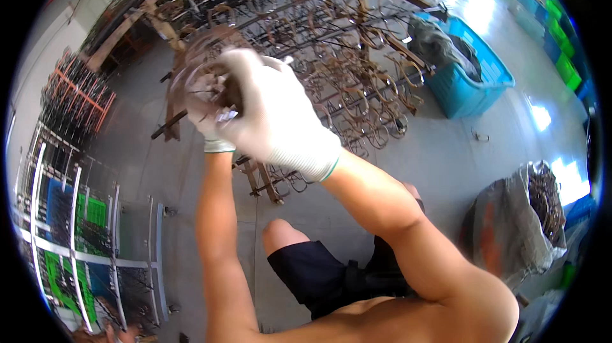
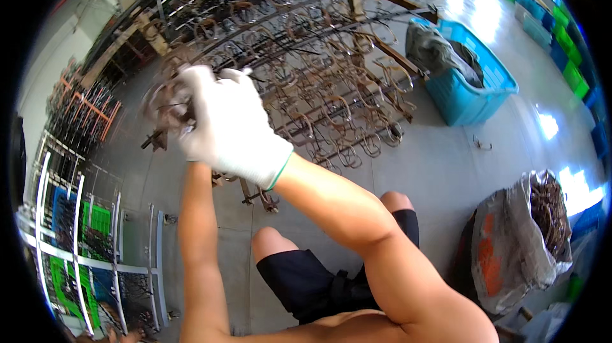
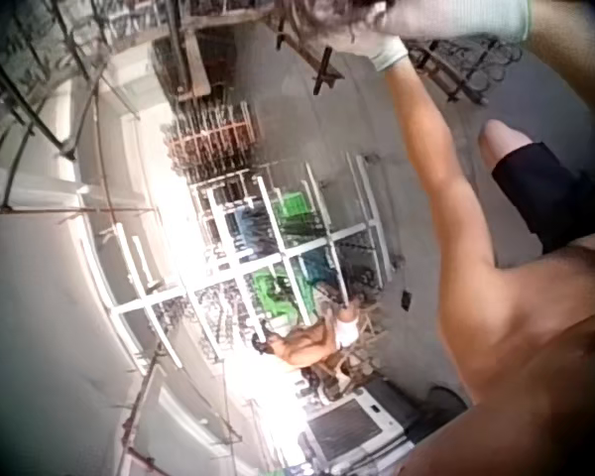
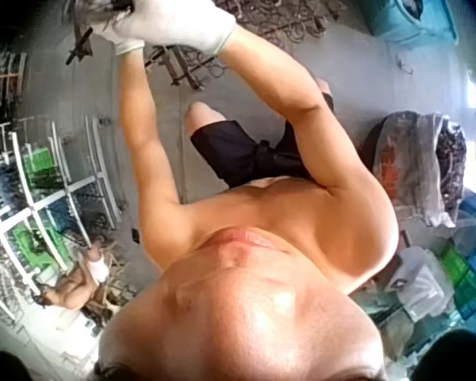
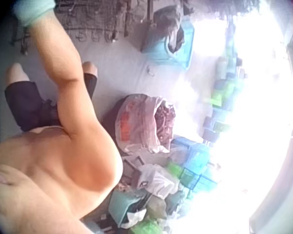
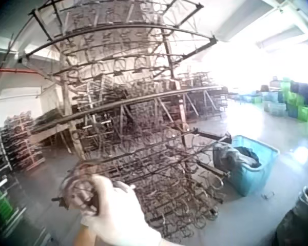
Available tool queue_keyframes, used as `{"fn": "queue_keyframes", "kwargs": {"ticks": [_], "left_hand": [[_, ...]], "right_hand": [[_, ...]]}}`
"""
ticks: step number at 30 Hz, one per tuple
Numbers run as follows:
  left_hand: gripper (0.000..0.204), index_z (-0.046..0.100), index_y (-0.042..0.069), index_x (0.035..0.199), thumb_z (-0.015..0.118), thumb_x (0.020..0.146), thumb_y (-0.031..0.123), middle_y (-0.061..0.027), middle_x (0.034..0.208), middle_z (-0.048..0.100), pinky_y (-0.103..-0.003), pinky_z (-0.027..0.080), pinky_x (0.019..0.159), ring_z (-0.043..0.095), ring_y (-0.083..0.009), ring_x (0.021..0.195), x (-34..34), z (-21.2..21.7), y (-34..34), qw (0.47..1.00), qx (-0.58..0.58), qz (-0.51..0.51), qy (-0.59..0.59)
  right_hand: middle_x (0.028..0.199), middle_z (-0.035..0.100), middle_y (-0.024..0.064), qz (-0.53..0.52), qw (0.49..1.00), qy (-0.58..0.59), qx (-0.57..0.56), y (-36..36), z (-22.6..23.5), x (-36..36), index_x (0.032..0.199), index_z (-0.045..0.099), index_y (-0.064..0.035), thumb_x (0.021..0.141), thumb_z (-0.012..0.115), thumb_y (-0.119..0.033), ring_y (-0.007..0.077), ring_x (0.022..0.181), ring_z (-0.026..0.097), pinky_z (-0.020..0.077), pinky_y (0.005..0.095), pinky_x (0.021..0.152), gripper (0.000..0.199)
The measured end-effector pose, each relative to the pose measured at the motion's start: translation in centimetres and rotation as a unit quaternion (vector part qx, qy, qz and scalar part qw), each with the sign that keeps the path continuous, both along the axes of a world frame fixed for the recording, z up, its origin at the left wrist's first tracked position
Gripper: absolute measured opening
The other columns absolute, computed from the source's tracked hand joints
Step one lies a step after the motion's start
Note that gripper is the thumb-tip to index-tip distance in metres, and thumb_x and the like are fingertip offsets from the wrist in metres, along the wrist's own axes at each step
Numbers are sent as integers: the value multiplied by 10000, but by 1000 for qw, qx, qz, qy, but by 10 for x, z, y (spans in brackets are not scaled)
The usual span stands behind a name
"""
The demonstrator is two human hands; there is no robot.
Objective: The person assembles a metal rack by attaching metal hooks to horizontal bars. They repeatedly pick hooks from a sack and place them onto the rack, working from standing and squatting positions.
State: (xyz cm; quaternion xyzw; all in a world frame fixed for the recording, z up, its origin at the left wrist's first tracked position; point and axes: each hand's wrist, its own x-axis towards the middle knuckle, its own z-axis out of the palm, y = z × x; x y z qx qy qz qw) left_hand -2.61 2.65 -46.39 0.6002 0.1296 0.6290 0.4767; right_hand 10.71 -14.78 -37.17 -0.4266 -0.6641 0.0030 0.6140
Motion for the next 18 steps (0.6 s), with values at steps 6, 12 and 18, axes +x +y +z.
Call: {"fn": "queue_keyframes", "kwargs": {"ticks": [6, 12, 18], "left_hand": [[416, 505, 7, 1301, 541, 973, 259, -155, 1288, 560, -444, 486, 954, 552, -296, 1163, -3, 11, -10, 997, -52, -61, 5], [235, 606, -4, 1003, 633, 918, 214, -130, 877, 687, -372, 523, 687, 673, -242, 790, 18, 33, -31, 745, 189, 542, 338], [281, 628, 3, 1064, 682, 922, 240, -127, 925, 683, -320, 531, 754, 648, -198, 806, 16, 18, -12, 778, 257, 481, 312]], "right_hand": [[1091, 579, 139, 52, 992, 38, 105, -15, -9, 34, 1204, 519, -36, 624, 822, -195, 320, 997, 561, 381, 412, 986, 673], [1157, 532, 148, 286, 830, 471, 91, -51, -23, 70, 1363, 336, -64, 778, 679, -26, 229, 993, 581, 507, 378, 855, 679], [1196, 601, 145, -61, 911, 404, 53, -206, -102, 224, 1387, 348, -59, 786, 728, -25, 219, 1033, 618, 510, 363, 874, 712]]}}
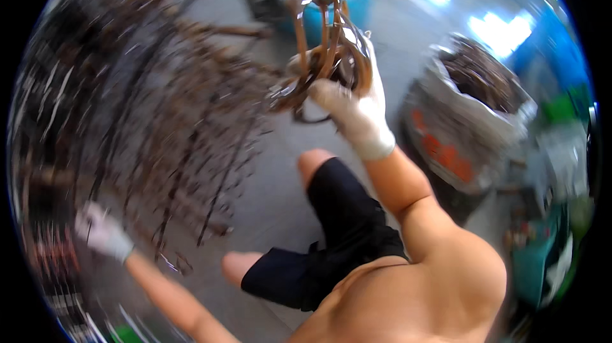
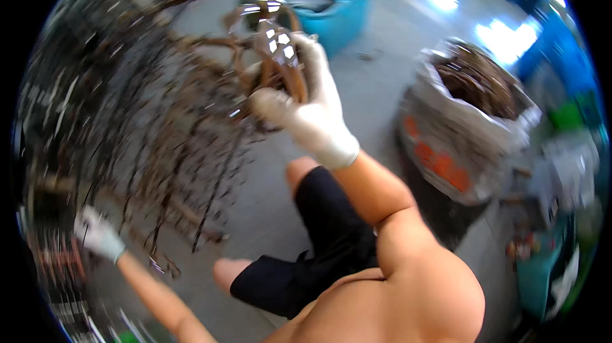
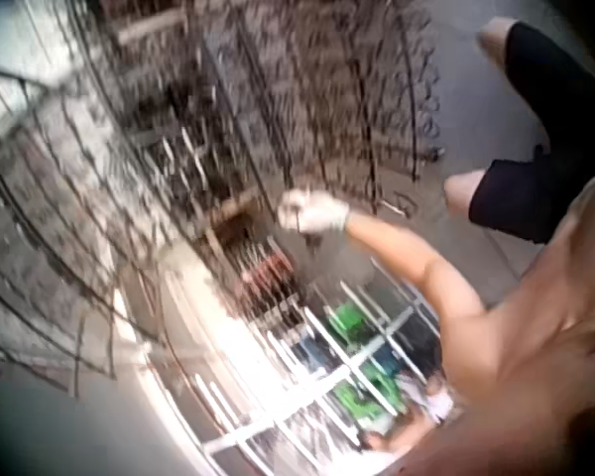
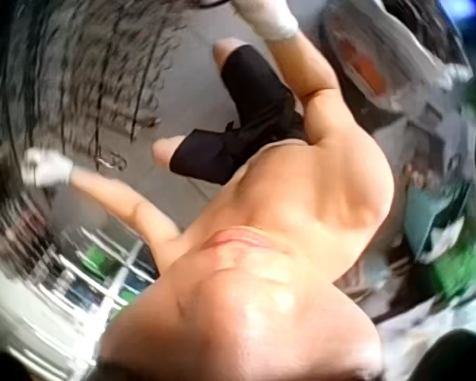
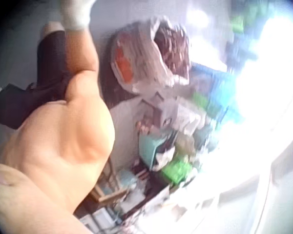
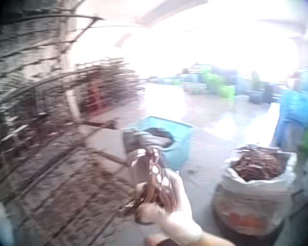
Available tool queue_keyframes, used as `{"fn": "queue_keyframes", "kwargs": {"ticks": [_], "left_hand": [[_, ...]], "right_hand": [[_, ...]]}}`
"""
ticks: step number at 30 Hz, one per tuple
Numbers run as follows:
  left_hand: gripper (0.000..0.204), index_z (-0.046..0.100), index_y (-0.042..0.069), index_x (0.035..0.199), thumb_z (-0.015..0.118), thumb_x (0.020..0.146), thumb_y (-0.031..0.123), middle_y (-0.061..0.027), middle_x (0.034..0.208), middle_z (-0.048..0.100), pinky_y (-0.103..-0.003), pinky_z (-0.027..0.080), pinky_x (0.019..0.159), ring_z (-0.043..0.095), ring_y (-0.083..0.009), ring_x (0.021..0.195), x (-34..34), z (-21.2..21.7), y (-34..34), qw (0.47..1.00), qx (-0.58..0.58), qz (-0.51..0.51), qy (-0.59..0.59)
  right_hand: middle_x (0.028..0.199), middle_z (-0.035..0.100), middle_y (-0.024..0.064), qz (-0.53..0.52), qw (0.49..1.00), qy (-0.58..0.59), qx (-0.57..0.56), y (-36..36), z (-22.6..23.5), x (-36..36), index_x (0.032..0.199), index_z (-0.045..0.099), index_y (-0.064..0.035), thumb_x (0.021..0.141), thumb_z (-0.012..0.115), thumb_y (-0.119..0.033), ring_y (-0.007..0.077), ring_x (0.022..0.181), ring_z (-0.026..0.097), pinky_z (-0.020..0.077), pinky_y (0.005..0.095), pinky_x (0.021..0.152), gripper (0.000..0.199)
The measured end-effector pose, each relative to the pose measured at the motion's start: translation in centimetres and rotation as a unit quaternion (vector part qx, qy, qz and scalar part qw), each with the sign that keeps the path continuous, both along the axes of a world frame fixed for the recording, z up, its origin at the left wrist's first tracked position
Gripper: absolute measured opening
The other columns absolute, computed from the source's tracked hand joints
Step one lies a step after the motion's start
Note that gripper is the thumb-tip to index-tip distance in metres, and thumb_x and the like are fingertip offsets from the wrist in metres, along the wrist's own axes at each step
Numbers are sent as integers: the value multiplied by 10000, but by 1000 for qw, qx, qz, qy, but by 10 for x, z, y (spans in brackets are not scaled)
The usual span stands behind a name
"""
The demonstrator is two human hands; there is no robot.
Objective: The person assembles a metal rack by attaching metal hooks to horizontal bars. They repeatedly pick hooks from a sack and place them onto the rack, working from standing and squatting positions.
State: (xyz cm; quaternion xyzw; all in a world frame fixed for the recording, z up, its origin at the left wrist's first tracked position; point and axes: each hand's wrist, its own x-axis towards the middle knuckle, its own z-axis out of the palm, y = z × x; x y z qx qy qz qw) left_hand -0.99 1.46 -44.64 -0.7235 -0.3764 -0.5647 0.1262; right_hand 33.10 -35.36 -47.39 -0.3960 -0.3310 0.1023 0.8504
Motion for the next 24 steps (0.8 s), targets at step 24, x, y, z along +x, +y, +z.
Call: {"fn": "queue_keyframes", "kwargs": {"ticks": [24], "left_hand": [[569, 618, -80, 868, 462, 985, 454, -257, 780, 607, -454, 450, 861, 560, -421, 760, -63, 80, 40, 897, -276, -3, 345]], "right_hand": [[1338, 543, 185, -200, 768, -383, -472, -16, 19, 190, 1442, 431, -82, 886, 682, -230, 285, 1228, 540, 430, 378, 1037, 628]]}}
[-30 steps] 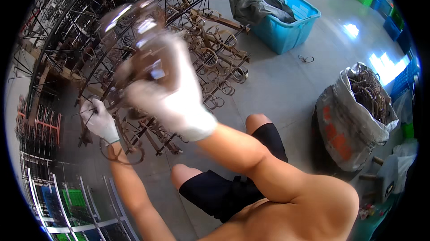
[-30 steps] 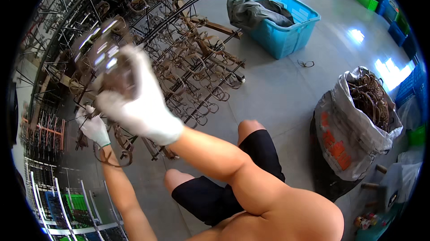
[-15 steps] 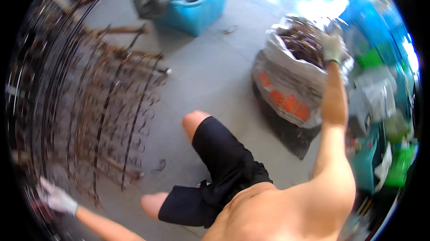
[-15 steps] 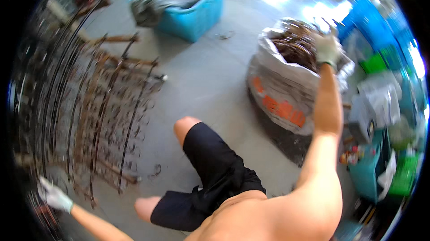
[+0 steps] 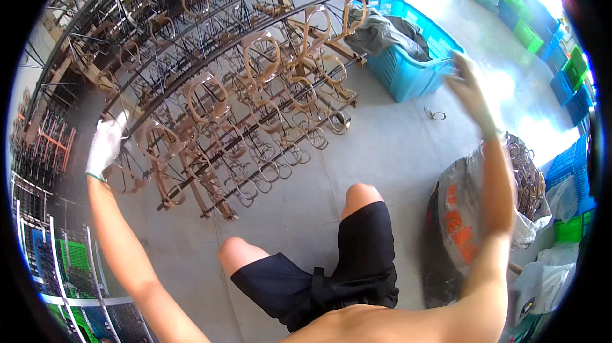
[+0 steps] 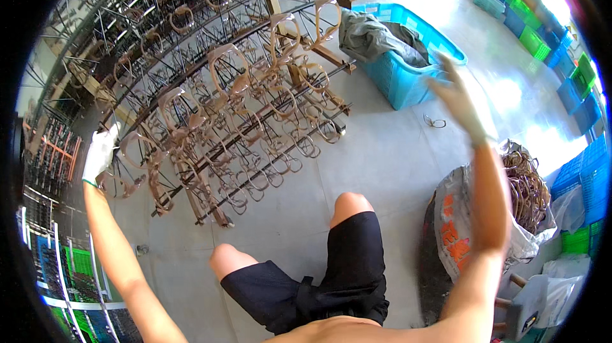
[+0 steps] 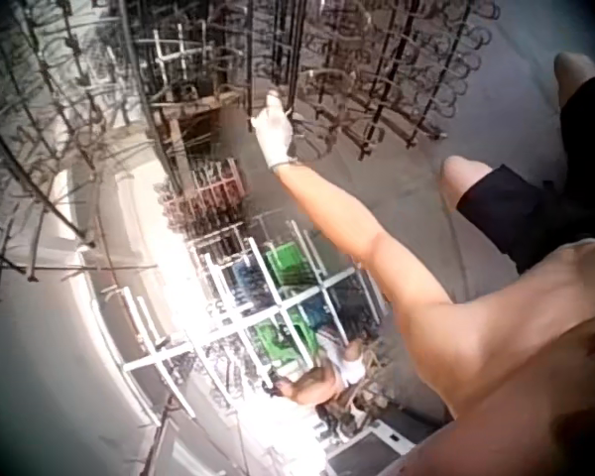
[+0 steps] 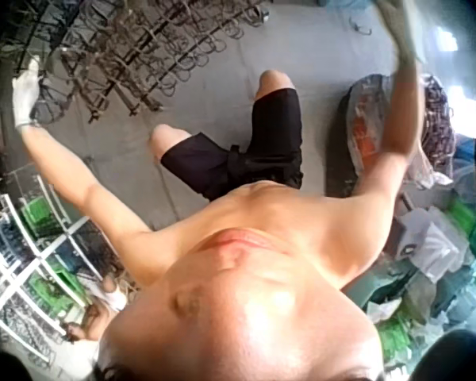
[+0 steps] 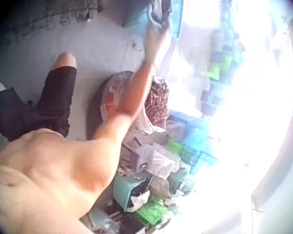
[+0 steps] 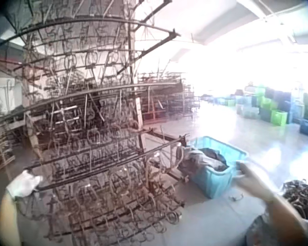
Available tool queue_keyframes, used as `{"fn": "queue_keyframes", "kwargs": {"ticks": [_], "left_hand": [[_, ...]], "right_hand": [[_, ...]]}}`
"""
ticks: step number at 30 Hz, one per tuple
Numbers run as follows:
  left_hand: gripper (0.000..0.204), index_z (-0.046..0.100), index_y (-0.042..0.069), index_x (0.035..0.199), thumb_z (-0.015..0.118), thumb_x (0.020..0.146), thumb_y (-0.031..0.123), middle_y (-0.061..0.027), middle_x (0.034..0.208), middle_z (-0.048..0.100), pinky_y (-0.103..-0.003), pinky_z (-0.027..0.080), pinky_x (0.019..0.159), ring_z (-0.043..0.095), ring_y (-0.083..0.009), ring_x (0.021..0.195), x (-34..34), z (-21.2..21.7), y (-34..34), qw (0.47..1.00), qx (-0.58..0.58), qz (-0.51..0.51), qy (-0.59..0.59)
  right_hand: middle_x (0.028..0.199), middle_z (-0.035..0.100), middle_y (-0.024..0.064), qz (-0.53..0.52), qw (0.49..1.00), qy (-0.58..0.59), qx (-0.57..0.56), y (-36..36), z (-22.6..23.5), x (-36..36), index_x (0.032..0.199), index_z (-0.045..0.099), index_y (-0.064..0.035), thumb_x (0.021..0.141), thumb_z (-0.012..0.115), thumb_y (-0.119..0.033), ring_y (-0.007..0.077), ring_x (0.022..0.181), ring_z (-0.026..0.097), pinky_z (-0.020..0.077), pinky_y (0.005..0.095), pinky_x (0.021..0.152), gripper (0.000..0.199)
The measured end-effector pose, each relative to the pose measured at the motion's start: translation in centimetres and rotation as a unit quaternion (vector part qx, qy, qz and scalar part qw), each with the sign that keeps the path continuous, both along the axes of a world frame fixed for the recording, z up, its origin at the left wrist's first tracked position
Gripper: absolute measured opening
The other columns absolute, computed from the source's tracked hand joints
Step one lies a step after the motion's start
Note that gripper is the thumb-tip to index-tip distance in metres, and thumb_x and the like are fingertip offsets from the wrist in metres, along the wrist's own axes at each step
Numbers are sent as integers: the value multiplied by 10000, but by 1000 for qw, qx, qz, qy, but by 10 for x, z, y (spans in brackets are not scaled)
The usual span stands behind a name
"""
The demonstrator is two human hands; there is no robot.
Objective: The person assembles a metal rack by attaching metal hooks to horizontal bars. They repeatedly pick hooks from a sack and place them onto the rack, working from standing and squatting positions.
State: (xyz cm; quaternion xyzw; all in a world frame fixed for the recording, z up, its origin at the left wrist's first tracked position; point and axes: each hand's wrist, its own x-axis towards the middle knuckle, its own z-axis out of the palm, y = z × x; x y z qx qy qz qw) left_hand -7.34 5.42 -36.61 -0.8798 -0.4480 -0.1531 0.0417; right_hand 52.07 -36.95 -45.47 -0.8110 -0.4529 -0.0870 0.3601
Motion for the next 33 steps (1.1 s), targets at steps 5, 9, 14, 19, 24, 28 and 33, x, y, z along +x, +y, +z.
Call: {"fn": "queue_keyframes", "kwargs": {"ticks": [5, 9, 14, 19, 24, 28, 33], "left_hand": [[575, 646, -81, 949, 509, 954, 477, -188, 740, 642, -373, 456, 805, 588, -280, 744, 13, 11, 5, 992, -121, 32, -16], [422, 599, -22, 1207, 505, 983, 323, -220, 1196, 608, -344, 434, 968, 577, -276, 1113, -40, -9, 16, 988, 6, -73, -134], [465, 481, -9, 1379, 556, 942, 132, -149, 1412, 511, -362, 383, 1084, 494, -242, 1291, -34, -36, -11, 952, -86, -187, -226], [454, 526, 12, 1333, 664, 906, 83, -155, 1362, 540, -348, 477, 978, 579, -219, 1160, -49, -49, 11, 938, -50, -163, -302], [229, 630, -26, 1052, 650, 942, 174, -178, 965, 665, -363, 521, 711, 634, -265, 819, 12, -44, -44, 936, 172, -147, -268], [244, 609, -8, 1110, 668, 926, 141, -152, 1041, 650, -341, 517, 775, 627, -233, 899, 14, -54, -25, 934, 145, -124, -301], [308, 583, 15, 1182, 691, 906, 101, -120, 1136, 631, -314, 513, 855, 617, -194, 999, -37, -71, -17, 936, 79, -87, -333]], "right_hand": [[1449, 391, 268, 51, 978, 20, 201, 206, -5, -86, 1478, 247, 25, 783, 729, -401, 401, 1305, 450, 374, 424, 1084, 947], [1276, 552, 244, -13, 947, 67, 315, 248, 9, -106, 1413, 341, 0, 808, 729, -270, 384, 1119, 584, 473, 442, 936, 768], [1030, 665, 198, -21, 937, -79, 339, 229, 70, -91, 1243, 533, -49, 775, 700, -207, 360, 905, 675, 534, 437, 807, 522], [956, 695, 216, -36, 972, -28, 229, 245, 101, -123, 1095, 631, -15, 731, 585, -97, 378, 934, 663, 436, 488, 946, 376], [950, 699, 196, 69, 941, 48, 327, 235, 99, -81, 1054, 695, -11, 747, 685, -257, 328, 991, 666, 468, 401, 980, 393], [858, 701, 188, -51, 913, 108, 391, 193, 110, -78, 1144, 642, -29, 796, 709, -320, 350, 866, 676, 468, 444, 889, 458], [909, 710, 191, 73, 979, -37, 186, 236, 88, -184, 1267, 572, -62, 815, 687, -374, 339, 893, 691, 470, 466, 918, 560]]}}
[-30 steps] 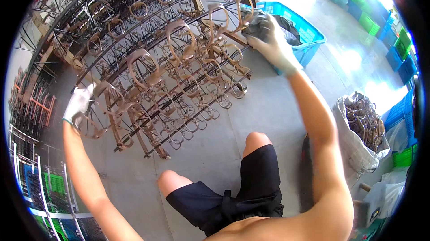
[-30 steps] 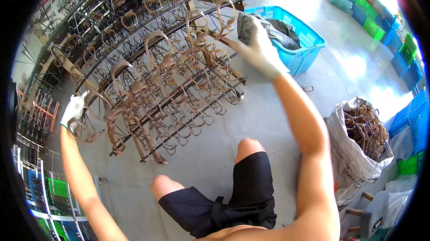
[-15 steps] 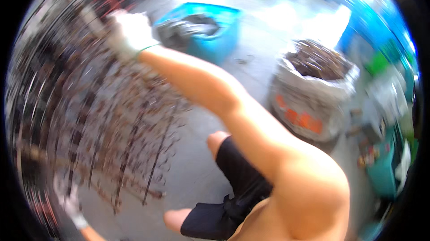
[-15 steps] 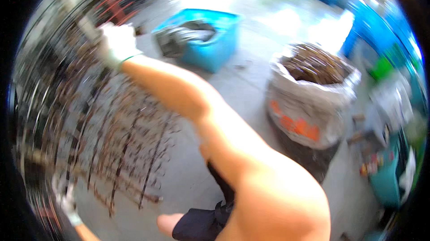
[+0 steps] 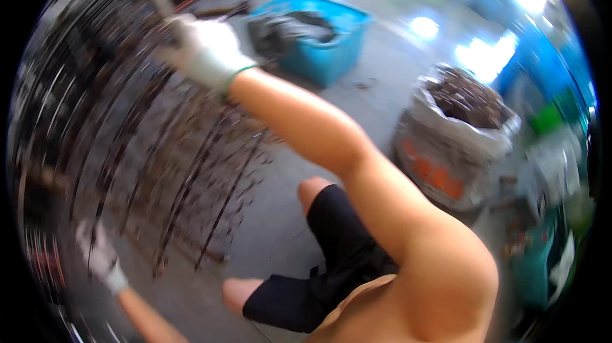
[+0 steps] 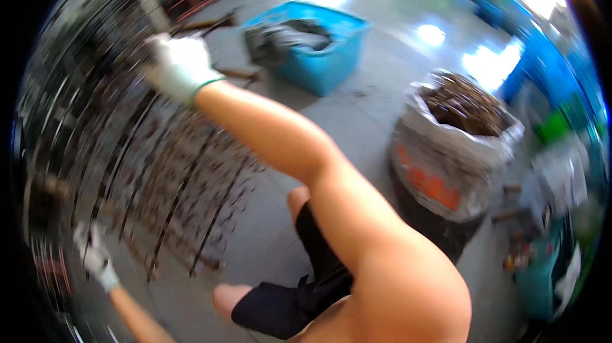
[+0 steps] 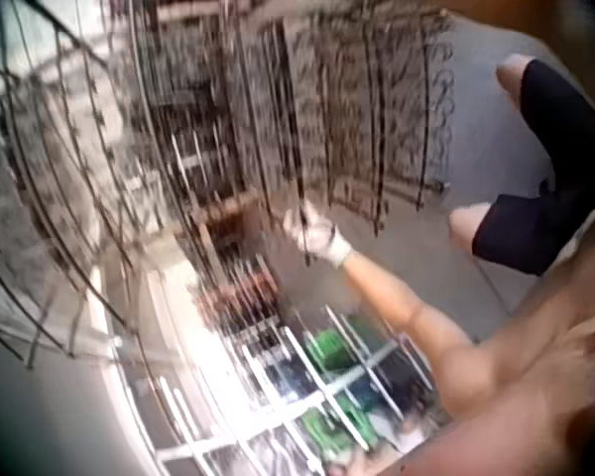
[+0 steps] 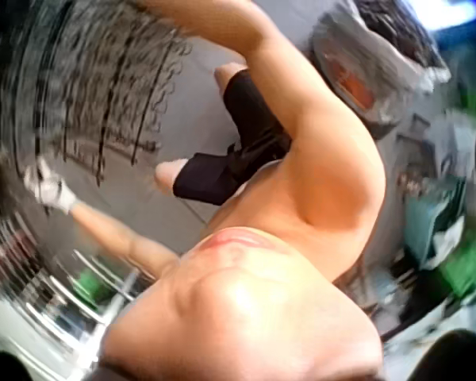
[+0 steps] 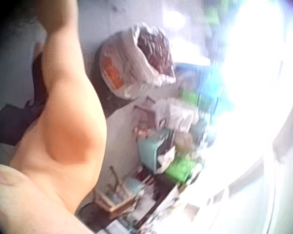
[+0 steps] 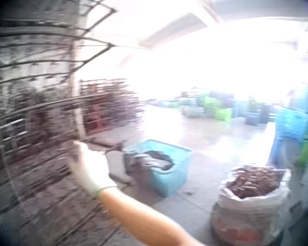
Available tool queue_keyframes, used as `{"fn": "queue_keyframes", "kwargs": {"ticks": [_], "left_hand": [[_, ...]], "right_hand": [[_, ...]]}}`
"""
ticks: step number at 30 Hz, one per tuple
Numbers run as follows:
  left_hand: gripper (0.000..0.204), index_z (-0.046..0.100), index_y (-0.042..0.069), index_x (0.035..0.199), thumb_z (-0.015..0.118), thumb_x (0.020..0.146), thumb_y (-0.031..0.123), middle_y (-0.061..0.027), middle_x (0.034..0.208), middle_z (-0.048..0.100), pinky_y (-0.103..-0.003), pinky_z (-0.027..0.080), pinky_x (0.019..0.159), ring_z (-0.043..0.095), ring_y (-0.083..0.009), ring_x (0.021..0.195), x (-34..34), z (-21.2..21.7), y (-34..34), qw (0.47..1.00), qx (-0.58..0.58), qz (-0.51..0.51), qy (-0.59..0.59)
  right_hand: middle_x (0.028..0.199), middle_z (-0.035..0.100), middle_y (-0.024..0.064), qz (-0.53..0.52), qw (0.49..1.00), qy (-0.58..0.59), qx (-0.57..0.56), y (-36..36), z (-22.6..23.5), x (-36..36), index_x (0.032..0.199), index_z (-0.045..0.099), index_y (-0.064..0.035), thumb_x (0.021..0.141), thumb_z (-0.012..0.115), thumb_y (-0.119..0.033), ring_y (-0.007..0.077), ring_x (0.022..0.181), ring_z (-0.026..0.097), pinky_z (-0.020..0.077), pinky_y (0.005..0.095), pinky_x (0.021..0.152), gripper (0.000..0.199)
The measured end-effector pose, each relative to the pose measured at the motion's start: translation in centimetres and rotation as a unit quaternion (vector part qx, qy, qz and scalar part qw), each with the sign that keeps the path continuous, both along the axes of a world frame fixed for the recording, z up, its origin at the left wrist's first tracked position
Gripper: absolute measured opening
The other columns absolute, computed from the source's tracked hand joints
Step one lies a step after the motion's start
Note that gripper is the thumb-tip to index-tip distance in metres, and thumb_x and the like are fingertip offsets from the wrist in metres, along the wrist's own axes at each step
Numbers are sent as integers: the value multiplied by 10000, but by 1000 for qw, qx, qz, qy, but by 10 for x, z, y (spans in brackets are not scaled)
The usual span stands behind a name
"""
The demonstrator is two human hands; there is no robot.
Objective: The person assembles a metal rack by attaching metal hooks to horizontal bars. They repeatedly pick hooks from a sack and place them onto the rack, working from standing and squatting positions.
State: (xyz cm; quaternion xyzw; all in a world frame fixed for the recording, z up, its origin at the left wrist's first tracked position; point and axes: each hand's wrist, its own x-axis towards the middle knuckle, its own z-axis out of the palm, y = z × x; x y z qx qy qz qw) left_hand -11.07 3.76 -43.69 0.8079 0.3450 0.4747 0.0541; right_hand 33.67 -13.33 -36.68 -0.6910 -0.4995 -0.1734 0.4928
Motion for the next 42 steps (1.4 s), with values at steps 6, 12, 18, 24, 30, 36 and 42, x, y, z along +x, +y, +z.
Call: {"fn": "queue_keyframes", "kwargs": {"ticks": [6, 12, 18, 24, 30, 36, 42], "left_hand": [[298, 667, -19, 997, 784, 797, 168, -103, 833, 697, -320, 522, 719, 660, -198, 764, 76, 14, -39, 997, 28, 68, -32], [251, 621, -17, 1033, 757, 844, 77, -69, 878, 669, -290, 520, 721, 628, -145, 776, 48, 3, -38, 998, 1, -6, -67], [269, 645, -15, 977, 802, 804, 119, -90, 900, 673, -318, 532, 727, 647, -186, 785, 58, -7, -30, 992, 93, 18, -78], [240, 642, 17, 879, 789, 823, 198, -69, 797, 658, -322, 508, 659, 637, -190, 700, 53, 1, -36, 988, 145, 37, -46], [399, 558, -13, 1087, 777, 820, 187, -122, 958, 673, -352, 561, 750, 659, -209, 812, 63, -14, -28, 988, -25, -56, -141], [194, 664, 38, 900, 784, 805, 157, -75, 852, 659, -345, 514, 707, 643, -194, 799, 63, 0, -42, 919, -70, -213, -325], [303, 655, 15, 914, 828, 729, 181, -119, 853, 687, -353, 546, 657, 672, -245, 752, 59, -5, -26, 988, 58, 15, -141]], "right_hand": [[823, 719, 138, 8, 996, -8, 88, -8, -5, 13, 1174, 642, -77, 778, 685, -252, 281, 819, 708, 541, 384, 753, 435], [866, 720, 135, -108, 983, -21, 146, -20, -2, -7, 1018, 685, -79, 842, 655, -250, 288, 732, 714, 559, 359, 683, 247], [860, 695, 158, 0, 993, -52, 106, 6, -10, -97, 1148, 624, -36, 779, 696, -249, 299, 794, 682, 492, 384, 845, 432], [812, 675, 111, -33, 981, 46, 185, -18, -7, -72, 1125, 638, 7, 797, 654, -145, 164, 602, 634, 501, 298, 590, 362], [755, 673, 150, -12, 993, -78, 83, 5, -11, -176, 1116, 599, -23, 730, 701, -180, 303, 739, 664, 422, 418, 949, 429], [883, 689, 163, 55, 987, 53, 144, -4, -7, -150, 1091, 634, 2, 755, 663, -143, 248, 799, 671, 505, 375, 814, 367], [922, 688, 162, 135, 987, 16, 83, -13, -5, -218, 1141, 619, 5, 768, 684, -187, 267, 820, 671, 490, 378, 865, 425]]}}
